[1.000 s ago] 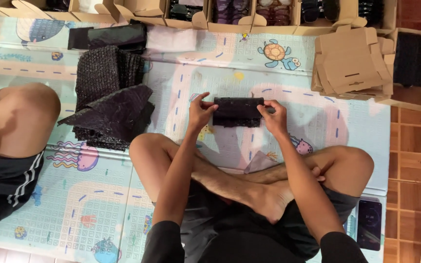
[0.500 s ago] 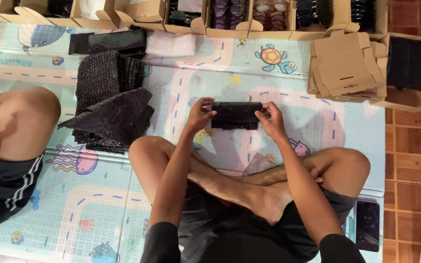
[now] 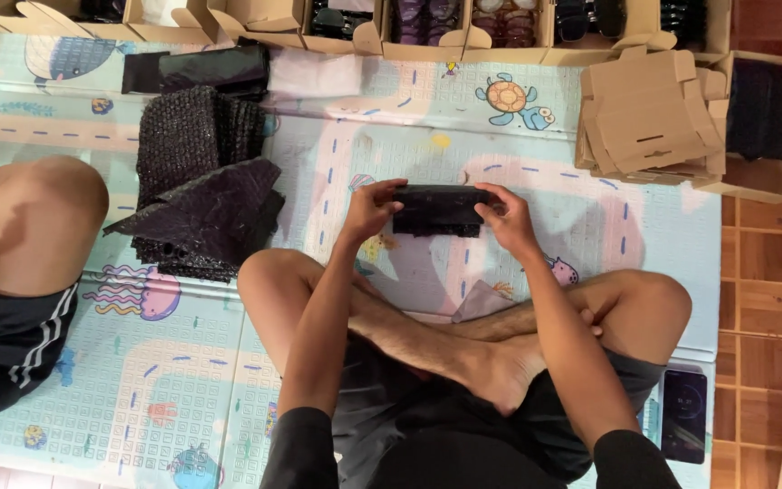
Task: Assembling a small cardboard box, placing sunglasses inside, and wrapping the box in black bubble wrap.
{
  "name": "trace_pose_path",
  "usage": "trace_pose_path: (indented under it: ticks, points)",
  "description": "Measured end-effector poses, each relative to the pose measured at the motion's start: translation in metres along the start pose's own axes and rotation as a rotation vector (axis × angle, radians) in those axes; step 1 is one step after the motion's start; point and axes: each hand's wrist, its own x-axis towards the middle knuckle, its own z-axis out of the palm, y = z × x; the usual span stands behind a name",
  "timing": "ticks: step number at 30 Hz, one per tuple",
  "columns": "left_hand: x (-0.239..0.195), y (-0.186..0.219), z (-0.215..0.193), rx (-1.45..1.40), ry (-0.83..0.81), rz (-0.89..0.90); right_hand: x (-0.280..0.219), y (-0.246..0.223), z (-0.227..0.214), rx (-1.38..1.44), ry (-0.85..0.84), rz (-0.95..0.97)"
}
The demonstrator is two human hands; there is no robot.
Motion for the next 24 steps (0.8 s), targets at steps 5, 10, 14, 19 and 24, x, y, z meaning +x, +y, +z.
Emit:
trace_pose_path:
  ticks: [5, 10, 14, 19, 24]
  points:
    - [0.006, -0.021, -0.008, -0.032, -0.080, -0.052, -0.003, -0.021, -0.006, 0.113, -0.039, 0.056]
    - [0.004, -0.006, -0.008, -0.122, -0.157, -0.083, -0.005, -0.031, -0.008, -0.020, -0.106, 0.080]
    - [0.002, -0.010, -0.009, -0.011, -0.182, -0.029, -0.005, -0.030, -0.011, -0.027, -0.157, 0.118]
    - [-0.005, -0.010, -0.011, 0.092, -0.245, 0.007, -0.008, -0.026, -0.015, -0.098, -0.232, 0.108]
    - [-0.020, 0.011, -0.015, 0.166, -0.287, 0.061, -0.016, -0.024, -0.014, -0.111, -0.242, 0.086]
